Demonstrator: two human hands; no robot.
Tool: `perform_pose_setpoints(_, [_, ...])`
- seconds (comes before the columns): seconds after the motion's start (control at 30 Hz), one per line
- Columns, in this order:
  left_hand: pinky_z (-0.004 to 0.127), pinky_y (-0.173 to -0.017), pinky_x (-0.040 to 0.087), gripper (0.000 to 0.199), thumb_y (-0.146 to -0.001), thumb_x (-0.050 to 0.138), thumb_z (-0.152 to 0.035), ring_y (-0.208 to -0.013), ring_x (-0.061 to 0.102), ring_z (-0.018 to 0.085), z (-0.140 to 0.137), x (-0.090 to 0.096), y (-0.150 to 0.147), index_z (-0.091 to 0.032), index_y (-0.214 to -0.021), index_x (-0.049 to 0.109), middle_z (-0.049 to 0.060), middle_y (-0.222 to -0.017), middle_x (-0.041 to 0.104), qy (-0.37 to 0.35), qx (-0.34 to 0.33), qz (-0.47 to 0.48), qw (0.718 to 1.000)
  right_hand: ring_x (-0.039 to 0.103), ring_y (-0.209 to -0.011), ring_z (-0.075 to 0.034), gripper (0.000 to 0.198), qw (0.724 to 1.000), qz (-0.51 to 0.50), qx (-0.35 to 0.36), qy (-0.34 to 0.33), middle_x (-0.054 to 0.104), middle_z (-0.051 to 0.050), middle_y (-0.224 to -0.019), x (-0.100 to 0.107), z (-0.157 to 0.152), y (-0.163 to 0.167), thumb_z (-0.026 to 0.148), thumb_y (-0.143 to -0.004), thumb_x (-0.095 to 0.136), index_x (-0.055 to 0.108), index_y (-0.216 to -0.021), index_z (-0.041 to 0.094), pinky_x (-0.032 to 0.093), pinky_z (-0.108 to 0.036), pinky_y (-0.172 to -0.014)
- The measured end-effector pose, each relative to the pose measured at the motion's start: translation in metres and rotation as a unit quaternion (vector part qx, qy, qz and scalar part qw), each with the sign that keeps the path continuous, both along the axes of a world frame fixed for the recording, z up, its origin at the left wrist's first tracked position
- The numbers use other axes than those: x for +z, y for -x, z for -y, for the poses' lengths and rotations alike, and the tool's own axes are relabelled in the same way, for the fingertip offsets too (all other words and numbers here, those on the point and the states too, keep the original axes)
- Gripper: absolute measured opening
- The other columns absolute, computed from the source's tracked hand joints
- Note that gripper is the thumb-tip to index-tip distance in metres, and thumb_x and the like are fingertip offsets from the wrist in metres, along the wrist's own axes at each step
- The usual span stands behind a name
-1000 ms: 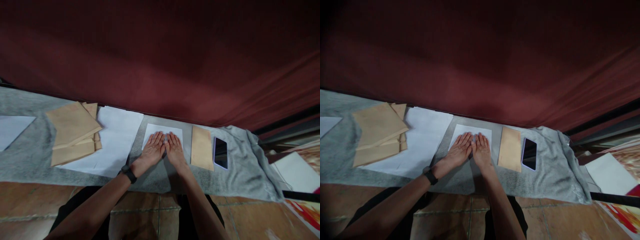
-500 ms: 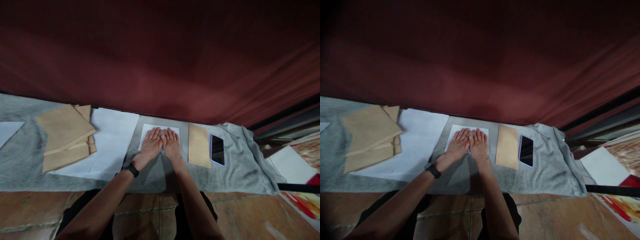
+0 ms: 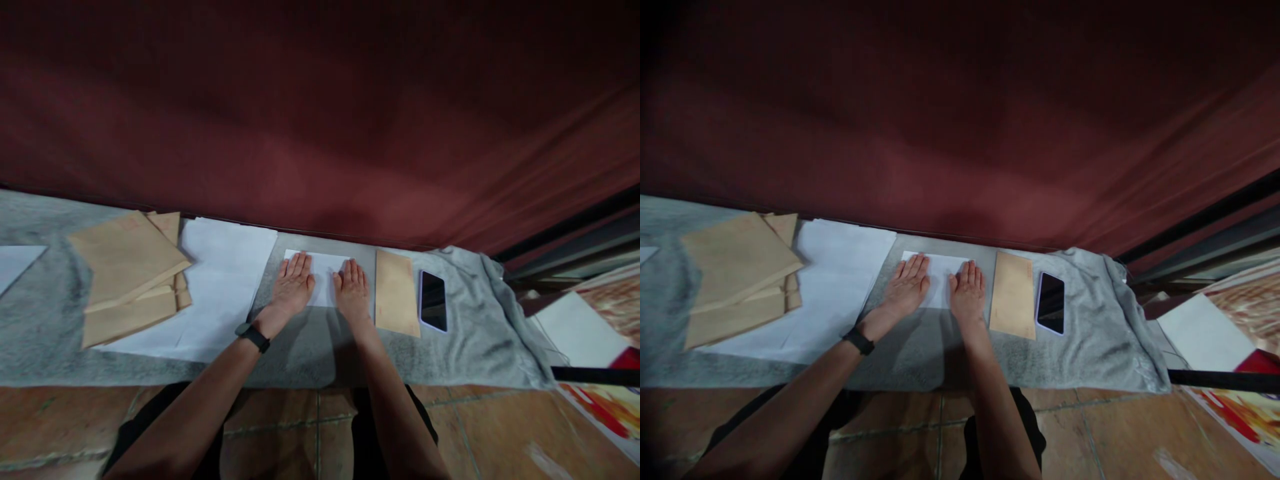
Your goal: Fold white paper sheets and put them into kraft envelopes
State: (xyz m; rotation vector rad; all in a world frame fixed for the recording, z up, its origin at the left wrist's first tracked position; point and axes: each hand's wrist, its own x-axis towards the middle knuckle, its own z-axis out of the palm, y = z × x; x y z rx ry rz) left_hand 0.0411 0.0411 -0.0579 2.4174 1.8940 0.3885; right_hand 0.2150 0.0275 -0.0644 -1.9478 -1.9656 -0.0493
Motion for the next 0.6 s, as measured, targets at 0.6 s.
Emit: perform_pose_setpoints(0.6, [0.048, -0.128, 0.015, 0.063, -0.101, 0.029, -0.031, -0.157, 0.022, 0.029, 0.018, 0.014, 0.006, -0.003, -0.158, 0.032, 0.016, -0.167, 0.027, 0.05, 0.025, -0.063, 0.996, 0.068, -0.107, -0.026, 0.027, 0.962, -0.19, -0.128, 0.15, 0.073, -0.015, -0.11, 0.043, 0.008, -0.029, 0.025, -0.097, 0.054, 0.065, -0.119, 0.015, 0.048, -0.033, -0.09])
